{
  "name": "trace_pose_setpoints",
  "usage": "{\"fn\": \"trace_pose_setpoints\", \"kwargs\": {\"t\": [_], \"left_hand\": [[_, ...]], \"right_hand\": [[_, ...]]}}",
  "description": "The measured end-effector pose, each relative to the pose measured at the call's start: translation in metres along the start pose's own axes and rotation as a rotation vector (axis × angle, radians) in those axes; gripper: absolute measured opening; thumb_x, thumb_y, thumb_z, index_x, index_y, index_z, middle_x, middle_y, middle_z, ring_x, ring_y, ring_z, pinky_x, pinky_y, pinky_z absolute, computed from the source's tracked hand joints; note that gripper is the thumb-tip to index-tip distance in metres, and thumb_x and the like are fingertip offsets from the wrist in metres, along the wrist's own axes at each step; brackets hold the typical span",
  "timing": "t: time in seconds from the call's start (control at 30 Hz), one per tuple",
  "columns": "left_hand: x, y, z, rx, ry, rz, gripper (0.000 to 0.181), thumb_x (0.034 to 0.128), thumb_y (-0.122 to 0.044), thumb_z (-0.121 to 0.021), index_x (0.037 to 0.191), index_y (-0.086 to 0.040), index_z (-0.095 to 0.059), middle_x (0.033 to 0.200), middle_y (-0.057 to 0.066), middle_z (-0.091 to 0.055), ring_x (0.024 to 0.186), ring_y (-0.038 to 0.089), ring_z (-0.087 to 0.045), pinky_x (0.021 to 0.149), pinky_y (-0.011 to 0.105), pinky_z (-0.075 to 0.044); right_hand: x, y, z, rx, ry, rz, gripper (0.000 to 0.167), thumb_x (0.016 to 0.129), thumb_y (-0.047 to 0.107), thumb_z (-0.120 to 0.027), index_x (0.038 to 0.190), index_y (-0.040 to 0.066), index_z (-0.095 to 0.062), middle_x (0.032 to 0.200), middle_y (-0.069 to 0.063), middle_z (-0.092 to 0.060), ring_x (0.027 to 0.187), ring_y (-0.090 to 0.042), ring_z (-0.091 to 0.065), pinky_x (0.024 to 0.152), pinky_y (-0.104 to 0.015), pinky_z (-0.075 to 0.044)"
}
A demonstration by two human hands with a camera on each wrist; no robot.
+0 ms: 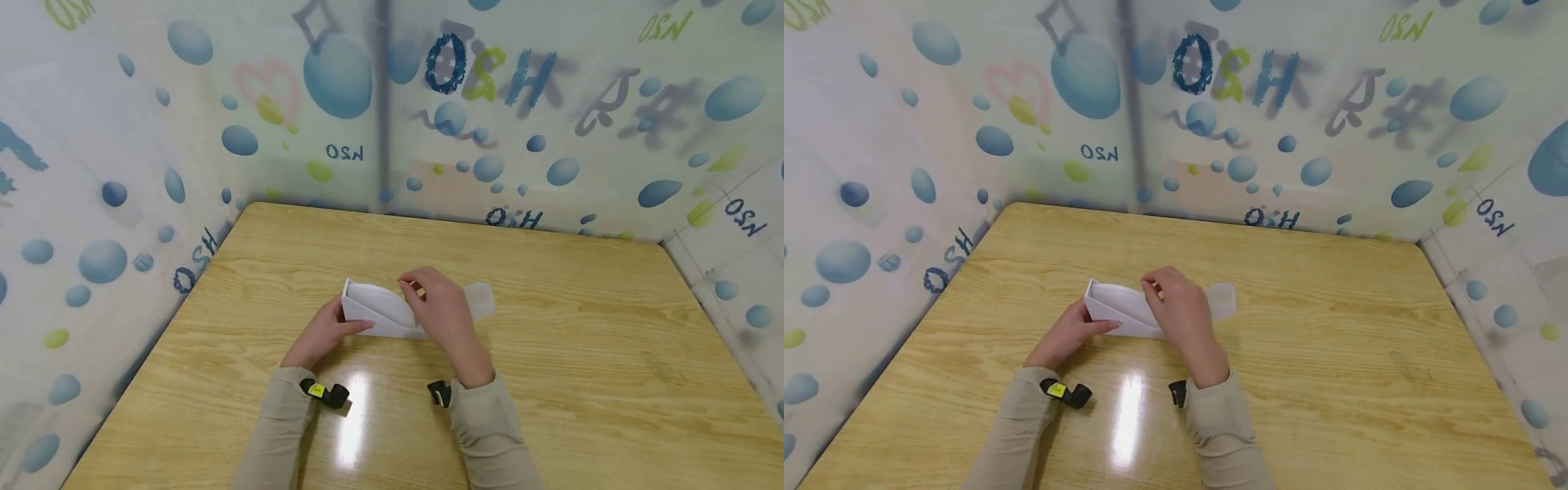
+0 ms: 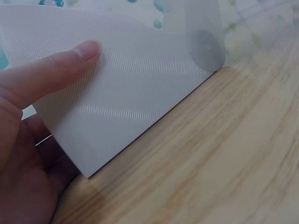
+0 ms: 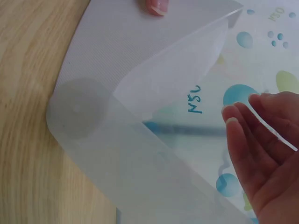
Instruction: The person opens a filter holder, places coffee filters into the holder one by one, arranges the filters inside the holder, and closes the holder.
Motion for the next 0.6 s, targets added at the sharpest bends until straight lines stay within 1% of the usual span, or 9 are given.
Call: {"fn": "trace_pose_setpoints", "kwargs": {"t": [0.17,0.27,0.33,0.43,0.6], "left_hand": [[0.0,0.003,0.0,0.008,-0.007,-0.022,0.053,0.0723,-0.035,-0.073,0.116,-0.017,-0.05,0.107,0.005,-0.058,0.097,0.02,-0.055,0.081,0.036,-0.044],[0.0,0.003,0.001,0.005,-0.003,-0.012,0.052,0.0725,-0.034,-0.073,0.117,-0.018,-0.05,0.108,0.005,-0.058,0.098,0.02,-0.055,0.081,0.036,-0.044],[-0.001,0.002,0.001,0.003,0.003,-0.001,0.052,0.0731,-0.033,-0.073,0.117,-0.018,-0.05,0.108,0.004,-0.058,0.099,0.019,-0.055,0.082,0.035,-0.044],[-0.003,-0.003,0.001,-0.012,0.015,0.011,0.049,0.0752,-0.028,-0.072,0.117,-0.016,-0.05,0.11,0.005,-0.057,0.1,0.019,-0.054,0.083,0.035,-0.043],[-0.007,-0.016,-0.001,-0.025,0.026,0.003,0.046,0.0781,-0.019,-0.07,0.118,-0.012,-0.049,0.11,0.007,-0.057,0.1,0.02,-0.054,0.083,0.035,-0.043]], "right_hand": [[0.0,-0.004,0.01,0.054,-0.075,0.017,0.014,0.089,0.023,-0.056,0.095,0.013,-0.066,0.089,0.004,-0.062,0.077,-0.007,-0.057,0.06,-0.025,-0.048],[-0.001,-0.005,0.016,0.084,-0.119,0.032,0.016,0.089,0.022,-0.056,0.096,0.012,-0.065,0.087,0.003,-0.063,0.076,-0.009,-0.057,0.059,-0.027,-0.049],[-0.001,-0.006,0.019,0.085,-0.148,0.038,0.016,0.089,0.022,-0.056,0.096,0.011,-0.065,0.086,0.002,-0.063,0.075,-0.009,-0.058,0.058,-0.026,-0.049],[-0.002,-0.008,0.025,0.084,-0.189,0.031,0.016,0.088,0.022,-0.057,0.097,0.011,-0.066,0.085,0.002,-0.064,0.073,-0.009,-0.059,0.058,-0.025,-0.049],[-0.001,-0.014,0.034,0.078,-0.234,-0.02,0.016,0.088,0.022,-0.058,0.096,0.012,-0.066,0.081,0.005,-0.065,0.07,-0.005,-0.058,0.059,-0.023,-0.048]]}}
Point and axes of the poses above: each hand's wrist, its own x-axis towards the middle knuckle, its own z-axis out of the back of the hand, y = z × x, the point moved 1 cm from there along x, towards the middle knuckle
